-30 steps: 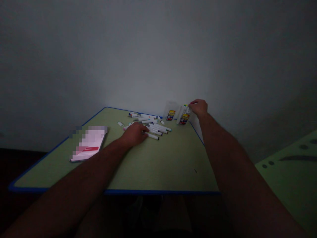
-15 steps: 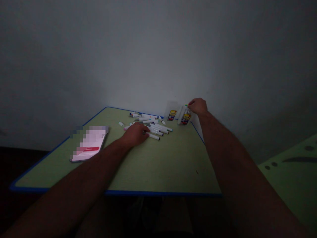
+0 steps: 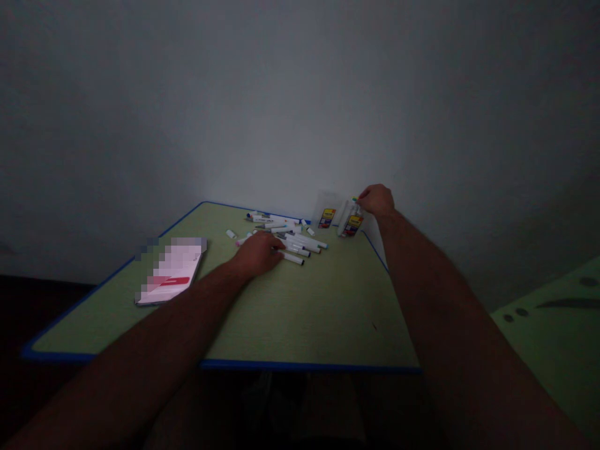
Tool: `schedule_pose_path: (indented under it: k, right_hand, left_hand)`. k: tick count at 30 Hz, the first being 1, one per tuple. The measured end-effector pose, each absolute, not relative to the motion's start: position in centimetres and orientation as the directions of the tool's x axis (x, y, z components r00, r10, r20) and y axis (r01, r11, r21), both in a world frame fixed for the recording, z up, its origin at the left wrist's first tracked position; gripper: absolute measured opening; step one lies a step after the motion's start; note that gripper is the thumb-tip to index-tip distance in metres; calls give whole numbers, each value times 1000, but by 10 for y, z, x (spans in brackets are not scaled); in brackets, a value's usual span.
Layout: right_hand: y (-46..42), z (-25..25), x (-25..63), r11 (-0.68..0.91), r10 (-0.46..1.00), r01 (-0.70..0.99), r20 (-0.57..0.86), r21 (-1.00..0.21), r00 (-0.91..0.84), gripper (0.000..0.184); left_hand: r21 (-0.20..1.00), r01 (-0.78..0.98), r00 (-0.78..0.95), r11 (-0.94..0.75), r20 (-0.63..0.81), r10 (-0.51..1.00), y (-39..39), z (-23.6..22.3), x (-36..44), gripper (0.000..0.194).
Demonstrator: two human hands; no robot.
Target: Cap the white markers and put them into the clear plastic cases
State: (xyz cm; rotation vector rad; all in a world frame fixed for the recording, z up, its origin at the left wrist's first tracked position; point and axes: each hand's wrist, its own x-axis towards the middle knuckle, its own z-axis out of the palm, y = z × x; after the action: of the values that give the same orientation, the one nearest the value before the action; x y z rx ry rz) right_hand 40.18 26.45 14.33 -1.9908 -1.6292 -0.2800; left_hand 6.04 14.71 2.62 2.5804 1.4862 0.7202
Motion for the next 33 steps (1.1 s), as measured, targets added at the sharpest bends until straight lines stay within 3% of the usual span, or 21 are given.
schedule_pose_path:
  k: [33]
  right_hand:
    - [259,153,398,-110,877,956,426,-271,221,17]
  left_hand:
    - [292,808,412,-513,343,844,147,26,60,34]
